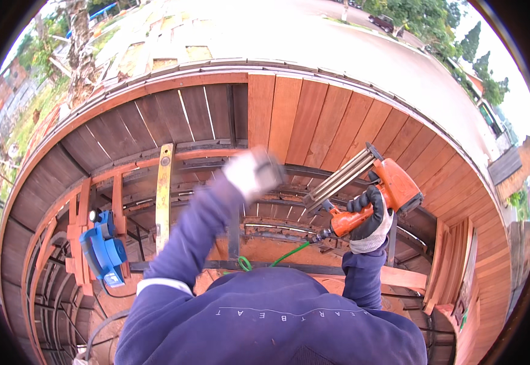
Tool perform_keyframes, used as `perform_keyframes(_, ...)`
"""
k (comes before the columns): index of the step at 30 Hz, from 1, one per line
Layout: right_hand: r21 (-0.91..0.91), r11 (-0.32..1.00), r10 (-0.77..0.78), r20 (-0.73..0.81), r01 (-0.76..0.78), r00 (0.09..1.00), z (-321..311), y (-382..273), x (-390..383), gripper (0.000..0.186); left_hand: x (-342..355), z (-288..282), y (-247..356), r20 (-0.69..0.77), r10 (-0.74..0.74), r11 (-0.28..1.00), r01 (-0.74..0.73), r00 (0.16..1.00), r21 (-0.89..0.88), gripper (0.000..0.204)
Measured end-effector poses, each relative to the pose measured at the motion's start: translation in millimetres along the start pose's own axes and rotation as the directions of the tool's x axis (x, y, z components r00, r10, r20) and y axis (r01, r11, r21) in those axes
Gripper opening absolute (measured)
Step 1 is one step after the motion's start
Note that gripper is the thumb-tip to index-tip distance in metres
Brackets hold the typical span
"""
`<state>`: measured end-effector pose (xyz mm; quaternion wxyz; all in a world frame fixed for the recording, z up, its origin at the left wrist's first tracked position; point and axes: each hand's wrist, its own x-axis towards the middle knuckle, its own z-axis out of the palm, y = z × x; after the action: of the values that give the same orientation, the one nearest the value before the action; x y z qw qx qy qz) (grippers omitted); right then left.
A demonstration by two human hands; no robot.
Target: The person installs wooden planks onto a curved metal framework. They use a nail gun to secure the planks, a level to check alignment, and a sander to smooth the wood. The person also picks up and places planks and tools on the framework.
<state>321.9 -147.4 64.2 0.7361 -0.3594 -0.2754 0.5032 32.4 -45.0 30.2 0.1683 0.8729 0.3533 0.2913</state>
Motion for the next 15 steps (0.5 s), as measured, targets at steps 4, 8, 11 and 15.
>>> perform_keyframes(4, 0.029, 0.999, 0.039, 0.083, -0.041, 0.996, 0, -9, 15, 0.02, -81, 108, 109, 0.547, -0.133, 0.738, 0.451, 0.827, -0.502, 0.039)
perform_keyframes(8, 0.001, 0.997, 0.076, 0.14, -0.077, 0.987, 1, 1, 32, 0.026, -81, 105, 135, 0.382, -0.369, 0.663, 0.528, 0.847, -0.531, 0.029)
perform_keyframes(11, -0.055, 0.995, 0.088, 0.19, -0.078, 0.978, 29, -8, 22, 0.024, -74, 106, 155, 0.242, -0.398, 0.787, 0.465, 0.885, -0.406, 0.029)
perform_keyframes(15, -0.17, 0.969, 0.239, 0.455, -0.18, 0.858, 37, -11, 15, 0.018, -69, 119, 173, 0.13, -0.359, 0.852, 0.381, 0.924, -0.359, 0.034)
